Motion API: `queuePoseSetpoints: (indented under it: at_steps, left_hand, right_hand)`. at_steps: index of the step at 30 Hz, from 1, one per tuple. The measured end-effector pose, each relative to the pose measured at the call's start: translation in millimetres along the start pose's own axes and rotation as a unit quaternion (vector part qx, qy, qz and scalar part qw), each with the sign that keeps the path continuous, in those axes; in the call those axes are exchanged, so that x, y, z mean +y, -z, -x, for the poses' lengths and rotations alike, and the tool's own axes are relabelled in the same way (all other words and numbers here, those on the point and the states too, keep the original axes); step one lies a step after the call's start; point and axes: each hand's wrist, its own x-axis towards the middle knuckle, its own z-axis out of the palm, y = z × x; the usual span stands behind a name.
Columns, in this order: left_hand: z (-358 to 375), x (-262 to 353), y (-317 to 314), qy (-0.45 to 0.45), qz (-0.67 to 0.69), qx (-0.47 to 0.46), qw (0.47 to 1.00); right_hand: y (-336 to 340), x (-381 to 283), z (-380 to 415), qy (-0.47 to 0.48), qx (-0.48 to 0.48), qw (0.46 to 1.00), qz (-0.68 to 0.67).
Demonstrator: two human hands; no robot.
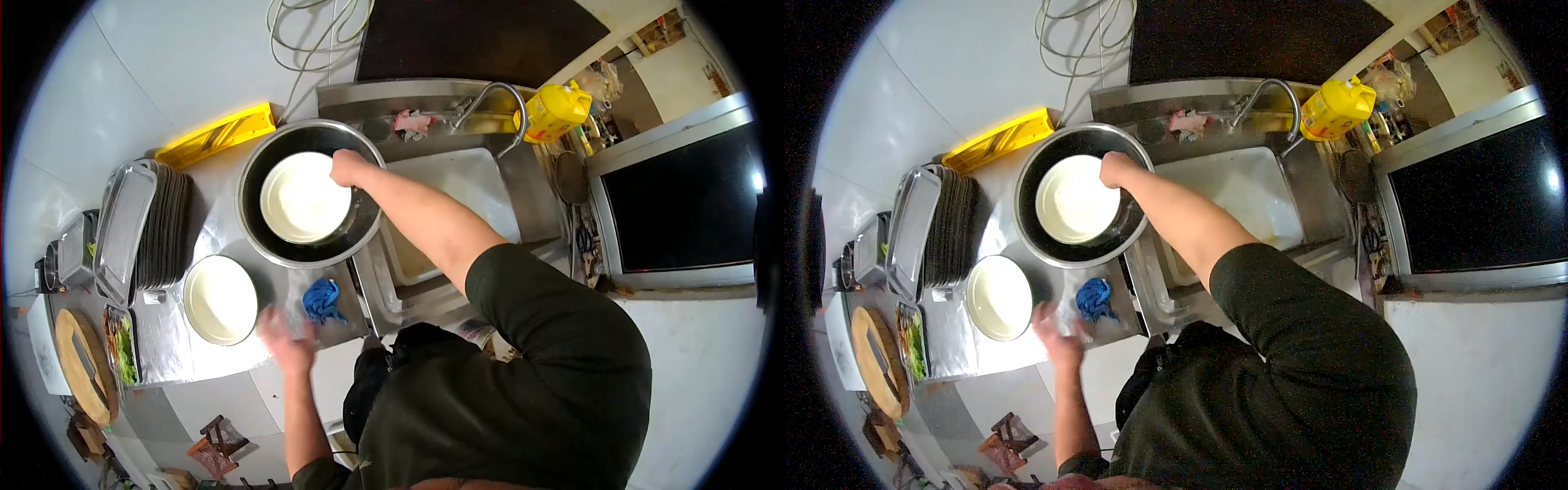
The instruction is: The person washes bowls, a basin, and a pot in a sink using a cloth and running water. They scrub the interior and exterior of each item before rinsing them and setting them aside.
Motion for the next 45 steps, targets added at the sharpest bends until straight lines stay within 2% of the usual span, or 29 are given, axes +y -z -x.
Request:
queuePoseSetpoints:
  at_steps: [1,3,4,6,7,10,12,14,16,17,20,22,24,26,28,30,31,34,35,38,42,45]
  left_hand:
    - [-1,22,-10,-0.036,-0.02,-0.027,0.999]
    - [-10,34,-39,-0.049,-0.089,-0.132,0.986]
    - [-17,28,-51,-0.031,-0.069,-0.151,0.986]
    - [-29,17,-71,0.011,-0.027,-0.189,0.981]
    - [-31,14,-73,0.007,0.02,-0.143,0.99]
    - [-33,10,-50,0.094,0.189,-0.105,0.972]
    - [-34,24,-13,0.163,0.295,-0.108,0.935]
    - [-37,47,22,0.176,0.421,-0.063,0.888]
    - [-52,68,42,0.127,0.417,-0.03,0.9]
    - [-63,90,54,0.139,0.405,-0.024,0.903]
    - [-94,140,53,0.046,0.396,-0.01,0.917]
    - [-112,186,39,0.001,0.399,-0.024,0.916]
    - [-132,237,14,-0.045,0.383,-0.077,0.919]
    - [-137,289,-8,-0.084,0.298,-0.166,0.936]
    - [-132,316,-64,-0.135,0.266,-0.234,0.926]
    - [-114,332,-112,-0.188,0.168,-0.265,0.931]
    - [-102,338,-130,-0.163,0.198,-0.273,0.927]
    - [-85,354,-172,-0.175,0.214,-0.314,0.908]
    - [-79,352,-198,-0.185,0.217,-0.313,0.906]
    - [-68,375,-233,-0.154,0.211,-0.312,0.913]
    - [-67,403,-252,-0.141,0.142,-0.362,0.91]
    - [-77,408,-265,-0.167,0.032,-0.372,0.912]
  right_hand:
    - [15,-12,14,-0.068,-0.1,0.99,-0.067]
    - [7,-10,18,-0.025,-0.047,0.992,-0.118]
    - [-2,-5,17,-0.005,-0.02,0.989,-0.144]
    - [-6,-2,17,-0.023,0.006,0.986,-0.164]
    - [2,-6,28,-0.032,0.004,0.982,-0.185]
    - [23,-12,55,-0.028,0.046,0.965,-0.256]
    - [22,3,60,-0.024,0.053,0.933,-0.355]
    - [29,27,64,-0.018,0.014,0.909,-0.416]
    - [45,47,85,-0.037,-0.013,0.881,-0.472]
    - [65,47,111,-0.07,0.013,0.886,-0.458]
    - [89,71,165,-0.076,0.021,0.782,-0.618]
    - [104,84,202,-0.091,0.048,0.746,-0.658]
    - [103,108,234,-0.104,0.069,0.707,-0.696]
    - [99,131,257,-0.105,0.078,0.673,-0.728]
    - [97,147,274,-0.116,0.112,0.659,-0.734]
    - [79,189,278,-0.117,0.135,0.649,-0.739]
    - [75,206,284,-0.122,0.131,0.638,-0.749]
    - [60,254,292,-0.165,0.124,0.612,-0.764]
    - [42,281,286,-0.136,0.103,0.584,-0.794]
    - [14,331,272,-0.161,0.073,0.527,-0.831]
    - [48,352,281,-0.208,0.082,0.557,-0.8]
    - [42,390,269,-0.14,0.045,0.533,-0.833]
